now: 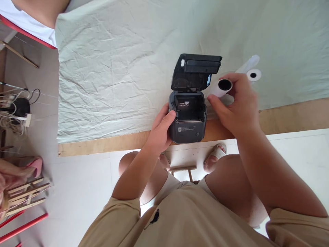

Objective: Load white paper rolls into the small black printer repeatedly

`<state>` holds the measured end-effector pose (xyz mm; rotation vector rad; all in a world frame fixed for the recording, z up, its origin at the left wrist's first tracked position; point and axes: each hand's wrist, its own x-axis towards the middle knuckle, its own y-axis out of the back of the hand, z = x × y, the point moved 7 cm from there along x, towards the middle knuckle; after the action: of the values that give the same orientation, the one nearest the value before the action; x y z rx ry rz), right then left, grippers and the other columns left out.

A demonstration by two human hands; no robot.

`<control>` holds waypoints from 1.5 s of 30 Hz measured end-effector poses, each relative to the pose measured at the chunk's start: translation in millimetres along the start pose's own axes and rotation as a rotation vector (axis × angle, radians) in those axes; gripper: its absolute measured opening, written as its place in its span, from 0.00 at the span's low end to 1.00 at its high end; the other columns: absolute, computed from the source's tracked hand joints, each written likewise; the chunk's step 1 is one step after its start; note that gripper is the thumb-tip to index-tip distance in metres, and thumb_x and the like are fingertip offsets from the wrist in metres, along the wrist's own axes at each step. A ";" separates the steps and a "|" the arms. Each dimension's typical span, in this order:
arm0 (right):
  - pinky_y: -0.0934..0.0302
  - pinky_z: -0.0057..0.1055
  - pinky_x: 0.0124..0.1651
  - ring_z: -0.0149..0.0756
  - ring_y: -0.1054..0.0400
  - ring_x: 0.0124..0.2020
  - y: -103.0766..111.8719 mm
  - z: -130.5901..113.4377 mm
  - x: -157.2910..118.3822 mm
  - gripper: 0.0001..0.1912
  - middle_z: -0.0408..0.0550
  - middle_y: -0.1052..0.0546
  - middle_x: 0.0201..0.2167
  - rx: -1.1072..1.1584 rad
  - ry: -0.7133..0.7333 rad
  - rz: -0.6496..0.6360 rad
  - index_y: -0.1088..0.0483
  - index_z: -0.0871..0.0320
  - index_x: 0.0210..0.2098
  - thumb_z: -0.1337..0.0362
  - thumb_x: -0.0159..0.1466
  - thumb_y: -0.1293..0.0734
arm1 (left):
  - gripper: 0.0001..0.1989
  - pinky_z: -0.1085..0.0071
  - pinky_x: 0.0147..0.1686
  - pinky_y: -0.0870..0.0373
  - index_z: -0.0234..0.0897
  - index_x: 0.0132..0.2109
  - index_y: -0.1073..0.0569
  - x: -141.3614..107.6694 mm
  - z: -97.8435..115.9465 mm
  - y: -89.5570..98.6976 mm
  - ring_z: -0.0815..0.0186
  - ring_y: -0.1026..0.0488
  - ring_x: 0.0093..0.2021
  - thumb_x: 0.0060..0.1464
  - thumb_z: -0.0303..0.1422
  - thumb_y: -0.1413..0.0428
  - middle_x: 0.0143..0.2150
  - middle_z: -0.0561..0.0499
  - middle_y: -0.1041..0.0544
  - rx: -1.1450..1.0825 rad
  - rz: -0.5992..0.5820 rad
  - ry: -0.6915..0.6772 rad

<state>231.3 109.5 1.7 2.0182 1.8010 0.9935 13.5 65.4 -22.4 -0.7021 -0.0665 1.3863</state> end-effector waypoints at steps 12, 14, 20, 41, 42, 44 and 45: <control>0.29 0.47 0.40 0.51 0.22 0.49 60.6 -0.6 -1.2 0.23 0.53 0.25 0.51 -0.328 0.419 0.428 0.29 0.50 0.61 0.57 0.67 0.32 | 0.32 0.54 0.60 0.14 0.44 0.59 0.20 -2.5 1.5 -1.4 0.46 0.14 0.64 0.57 0.57 0.27 0.55 0.47 0.10 -0.006 0.025 0.004; 0.27 0.49 0.45 0.51 0.23 0.52 54.1 22.4 8.7 0.30 0.58 0.27 0.58 -0.310 0.220 0.305 0.30 0.50 0.64 0.62 0.63 0.28 | 0.32 0.54 0.59 0.14 0.44 0.59 0.20 -2.1 0.8 -0.8 0.46 0.14 0.63 0.57 0.58 0.27 0.55 0.47 0.10 -0.003 0.029 0.010; 0.29 0.50 0.53 0.50 0.25 0.49 39.1 42.5 13.0 0.36 0.57 0.22 0.53 -0.163 -0.099 0.156 0.34 0.49 0.63 0.69 0.57 0.26 | 0.29 0.53 0.60 0.13 0.44 0.56 0.20 -0.6 0.3 -0.7 0.44 0.14 0.65 0.59 0.58 0.29 0.57 0.46 0.11 0.018 0.009 -0.005; 0.28 0.52 0.57 0.51 0.23 0.51 38.4 41.6 12.4 0.35 0.59 0.19 0.56 -0.088 -0.121 0.122 0.25 0.51 0.66 0.72 0.59 0.28 | 0.30 0.53 0.62 0.15 0.43 0.56 0.20 -1.2 1.0 1.7 0.45 0.15 0.66 0.57 0.58 0.28 0.58 0.46 0.11 0.027 0.038 -0.005; 0.28 0.53 0.59 0.53 0.24 0.54 39.3 40.1 12.1 0.33 0.60 0.20 0.56 -0.116 -0.095 0.131 0.23 0.51 0.63 0.72 0.59 0.27 | 0.30 0.53 0.62 0.15 0.43 0.56 0.20 -1.1 1.4 1.2 0.45 0.15 0.66 0.57 0.58 0.28 0.58 0.45 0.11 0.031 0.035 -0.009; 0.29 0.55 0.60 0.53 0.24 0.54 41.1 39.3 10.7 0.34 0.60 0.21 0.56 -0.145 -0.078 0.145 0.22 0.50 0.64 0.71 0.58 0.26 | 0.30 0.52 0.63 0.15 0.43 0.56 0.20 -0.7 2.1 0.4 0.45 0.16 0.67 0.58 0.58 0.28 0.58 0.45 0.11 0.040 0.031 -0.016; 0.28 0.55 0.59 0.52 0.23 0.52 41.8 40.7 9.7 0.37 0.59 0.21 0.55 -0.126 -0.094 0.147 0.25 0.49 0.68 0.70 0.59 0.26 | 0.30 0.51 0.63 0.15 0.43 0.56 0.20 -0.5 2.2 0.2 0.44 0.16 0.67 0.58 0.58 0.29 0.58 0.44 0.11 0.043 0.030 -0.017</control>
<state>289.4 120.3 0.2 2.1055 1.5227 1.0075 12.2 65.8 -20.5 -0.6583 -0.0398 1.4185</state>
